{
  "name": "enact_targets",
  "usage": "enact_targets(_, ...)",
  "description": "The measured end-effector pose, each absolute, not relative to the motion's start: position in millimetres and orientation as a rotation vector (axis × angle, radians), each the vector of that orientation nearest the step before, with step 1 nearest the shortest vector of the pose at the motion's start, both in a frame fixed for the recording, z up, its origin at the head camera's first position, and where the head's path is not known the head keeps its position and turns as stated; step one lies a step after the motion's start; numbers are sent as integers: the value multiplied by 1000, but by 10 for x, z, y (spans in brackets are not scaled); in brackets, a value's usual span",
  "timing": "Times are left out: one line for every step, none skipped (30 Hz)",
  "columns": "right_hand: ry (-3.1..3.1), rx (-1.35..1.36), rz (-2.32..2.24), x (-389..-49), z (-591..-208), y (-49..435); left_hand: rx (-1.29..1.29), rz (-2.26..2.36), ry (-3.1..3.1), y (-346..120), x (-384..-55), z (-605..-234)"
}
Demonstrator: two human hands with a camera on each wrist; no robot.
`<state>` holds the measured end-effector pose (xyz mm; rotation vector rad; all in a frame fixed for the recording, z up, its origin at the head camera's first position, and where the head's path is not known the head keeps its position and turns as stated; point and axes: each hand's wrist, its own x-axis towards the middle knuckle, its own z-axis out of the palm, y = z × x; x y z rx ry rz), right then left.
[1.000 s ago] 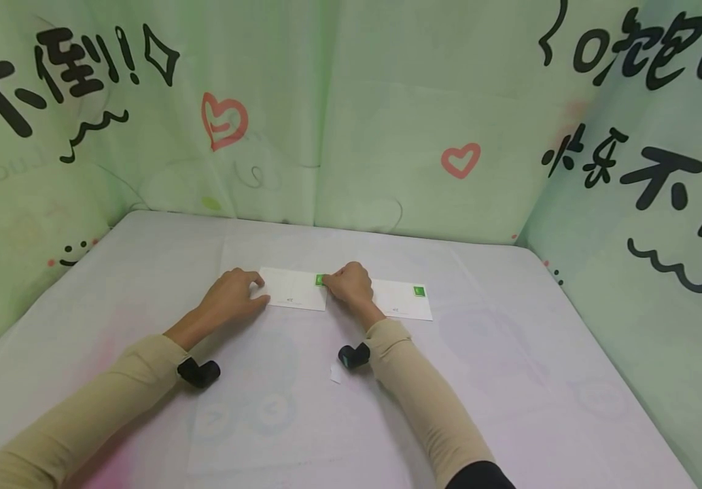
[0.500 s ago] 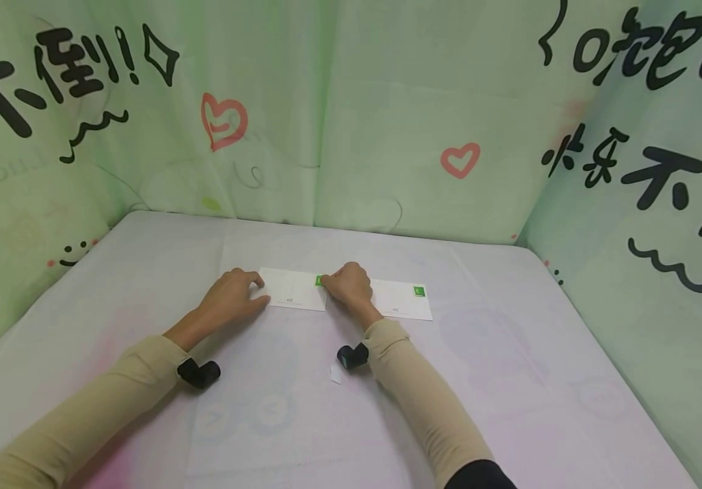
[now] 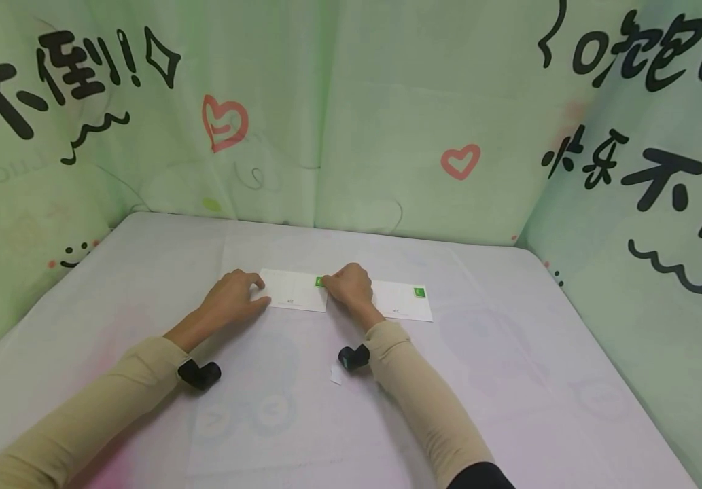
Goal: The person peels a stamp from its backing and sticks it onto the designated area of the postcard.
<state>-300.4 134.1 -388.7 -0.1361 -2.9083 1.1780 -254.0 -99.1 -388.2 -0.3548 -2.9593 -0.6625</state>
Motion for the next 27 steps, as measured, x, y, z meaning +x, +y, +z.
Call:
enact_targets(-2899,-130,1197,-2999,-3881,1349,-354,-662,-2961,-988,-2541,-3883)
enact_targets(-2889,-127,1225,-2989,-3871,1358,-354,-660,-2963,-987,-2540,-3882)
enact_targets(-2876,-124,1263,-2978,-3861,1365,-357,-657,-2963,-986,-2539,-3884)
enact_targets(-2865,-126,1304,-2963,-3846,1371,-359,-656,-2964,-986,-2538,-3882)
enact_targets(-2852,-127,1347,-2945,-3830,1377,-360,-657,-2965,-987,-2538,-3880)
enact_targets(-2840,-124,1391,-2928,-3813,1383,-360,-658,-2967,-989,-2539,-3878)
enact_targets(-2831,-123,1431,-2913,-3799,1389,-362,-659,-2968,-991,-2539,-3880)
enact_targets(-2823,-123,1468,-2899,-3786,1396,-362,-660,-2968,-993,-2541,-3882)
enact_targets(-2821,-117,1493,-2887,-3776,1402,-362,-664,-2968,-995,-2541,-3881)
enact_targets(-2823,-110,1505,-2877,-3767,1409,-361,-666,-2970,-997,-2542,-3882)
enact_targets(-2824,-99,1514,-2866,-3759,1415,-361,-669,-2971,-999,-2544,-3887)
enact_targets(-2830,-89,1512,-2855,-3753,1421,-361,-669,-2972,-1000,-2545,-3892)
enact_targets(-2839,-79,1507,-2844,-3747,1428,-362,-669,-2974,-1002,-2547,-3895)
enact_targets(-2846,-65,1503,-2833,-3743,1433,-362,-669,-2974,-1001,-2548,-3896)
enact_targets(-2857,-53,1492,-2823,-3741,1437,-362,-672,-2975,-1002,-2547,-3894)
enact_targets(-2867,-39,1481,-2813,-3739,1441,-364,-671,-2975,-1002,-2547,-3897)
enact_targets(-2877,-20,1471,-2804,-3739,1444,-364,-674,-2975,-1003,-2548,-3899)
enact_targets(-2887,-4,1460,-2795,-3739,1445,-364,-676,-2974,-1004,-2548,-3899)
enact_targets(-2894,17,1448,-2790,-3738,1446,-365,-678,-2973,-1004,-2547,-3899)
enact_targets(-2901,40,1430,-2783,-3736,1447,-364,-678,-2972,-1004,-2546,-3899)
enact_targets(-2905,68,1412,-2777,-3732,1448,-364,-680,-2971,-1003,-2545,-3898)
enact_targets(-2907,97,1394,-2770,-3726,1449,-365,-678,-2970,-1002,-2544,-3899)
enact_targets(-2909,128,1372,-2762,-3720,1451,-365,-678,-2968,-1000,-2544,-3898)
enact_targets(-2911,168,1336,-2754,-3711,1453,-366,-678,-2967,-998,-2543,-3897)
enact_targets(-2916,210,1287,-2746,-3702,1455,-367,-679,-2965,-998,-2542,-3894)
enact_targets(-2920,254,1235,-2740,-3694,1457,-369,-680,-2964,-997,-2540,-3892)
enact_targets(-2923,294,1193,-2731,-3685,1459,-371,-682,-2962,-996,-2540,-3891)
